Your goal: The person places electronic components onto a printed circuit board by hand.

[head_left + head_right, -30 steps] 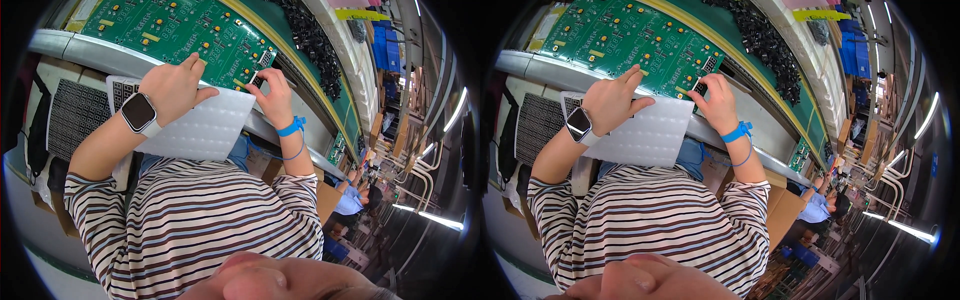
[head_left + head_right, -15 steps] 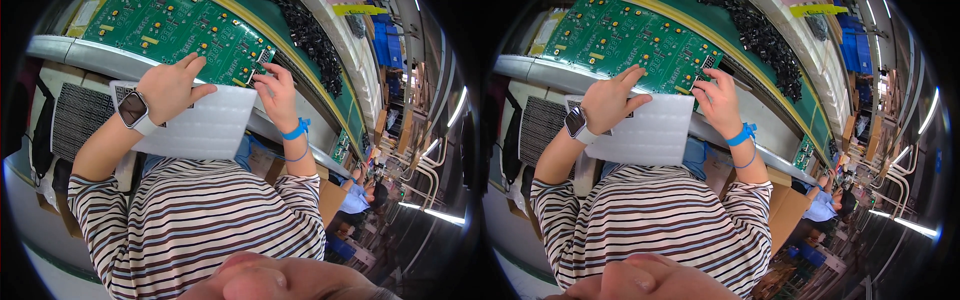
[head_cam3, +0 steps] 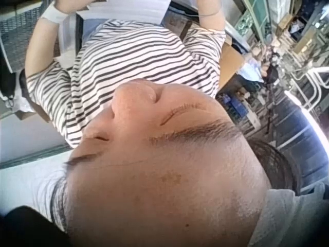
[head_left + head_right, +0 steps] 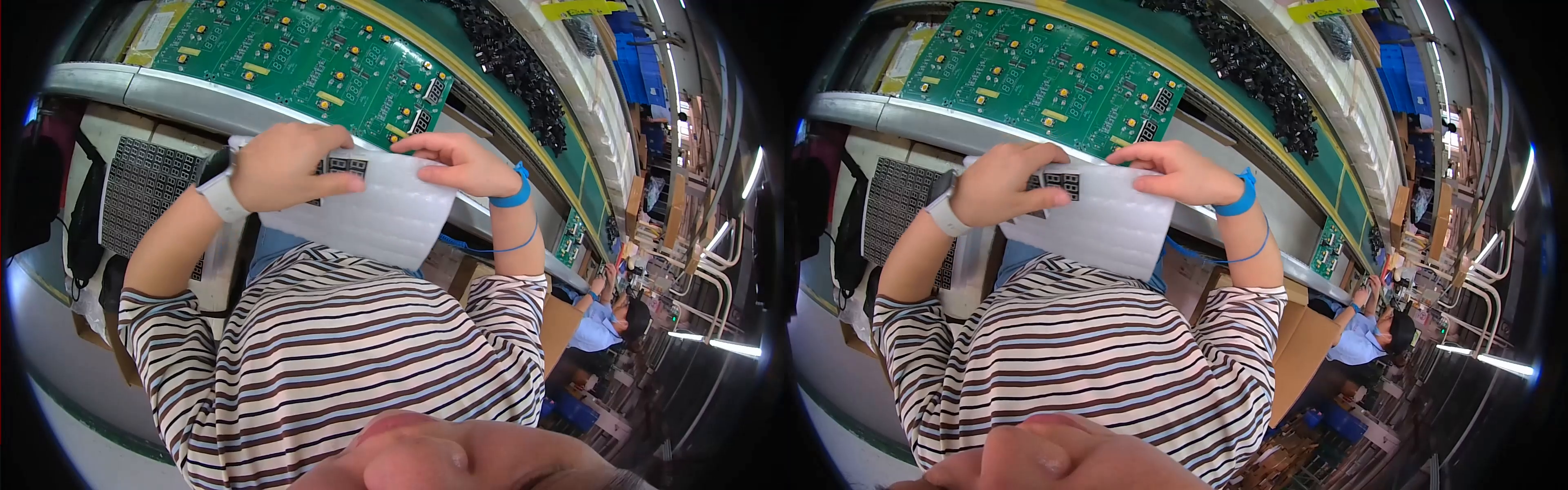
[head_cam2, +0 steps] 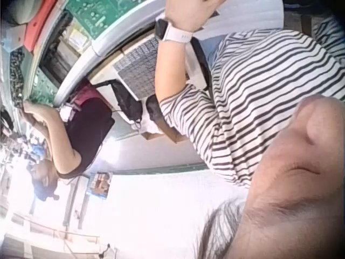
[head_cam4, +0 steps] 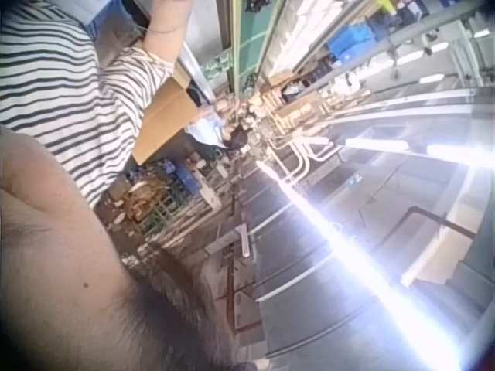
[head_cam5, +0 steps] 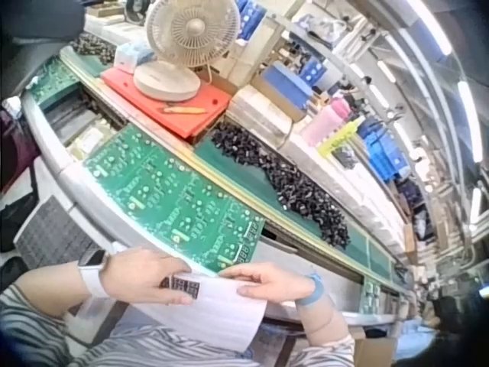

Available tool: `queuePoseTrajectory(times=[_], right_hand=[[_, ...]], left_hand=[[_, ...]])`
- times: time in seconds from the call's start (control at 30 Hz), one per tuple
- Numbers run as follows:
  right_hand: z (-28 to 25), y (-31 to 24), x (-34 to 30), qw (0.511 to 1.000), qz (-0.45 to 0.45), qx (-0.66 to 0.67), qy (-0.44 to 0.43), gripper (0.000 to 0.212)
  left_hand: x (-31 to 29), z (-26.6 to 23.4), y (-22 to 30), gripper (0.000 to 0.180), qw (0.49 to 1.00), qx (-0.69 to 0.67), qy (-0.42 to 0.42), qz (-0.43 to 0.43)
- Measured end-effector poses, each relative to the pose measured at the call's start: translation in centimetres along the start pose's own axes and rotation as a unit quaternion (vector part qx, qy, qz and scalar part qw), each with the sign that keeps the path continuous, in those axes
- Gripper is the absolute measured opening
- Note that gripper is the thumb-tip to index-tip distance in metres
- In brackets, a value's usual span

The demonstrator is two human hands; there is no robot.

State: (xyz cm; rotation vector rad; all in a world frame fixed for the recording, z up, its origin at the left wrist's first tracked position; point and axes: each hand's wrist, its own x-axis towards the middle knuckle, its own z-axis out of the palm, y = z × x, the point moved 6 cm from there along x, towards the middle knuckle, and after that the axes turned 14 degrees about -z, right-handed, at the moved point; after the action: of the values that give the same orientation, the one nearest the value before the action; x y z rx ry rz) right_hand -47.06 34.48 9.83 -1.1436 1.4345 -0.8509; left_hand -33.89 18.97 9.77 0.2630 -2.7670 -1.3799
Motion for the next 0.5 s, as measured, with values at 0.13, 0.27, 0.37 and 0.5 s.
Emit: queuePoseTrajectory(times=[0.13, 0.27, 0.37, 0.5], right_hand=[[-1.0, -0.6, -1.0, 0.992, 0.003, -0.094, 0.08, 0.045], [2.8, -6.1, 0.2, 0.784, -0.236, -0.553, 0.156, 0.051], [5.5, -6.0, 1.6, 0.811, -0.252, -0.52, 0.088, 0.056], [6.0, -4.7, 2.0, 0.762, -0.285, -0.568, 0.127, 0.056]], left_hand=[[0.0, 0.3, -1.4, 0.033, 0.993, -0.039, -0.114, -0.017], [1.0, 0.9, -1.3, 0.029, 0.983, -0.062, -0.167, -0.037], [1.6, 1.1, -1.7, 0.029, 0.972, -0.09, -0.204, -0.078], [1.6, 1.3, -2.0, 0.025, 0.978, -0.082, -0.183, -0.047]])
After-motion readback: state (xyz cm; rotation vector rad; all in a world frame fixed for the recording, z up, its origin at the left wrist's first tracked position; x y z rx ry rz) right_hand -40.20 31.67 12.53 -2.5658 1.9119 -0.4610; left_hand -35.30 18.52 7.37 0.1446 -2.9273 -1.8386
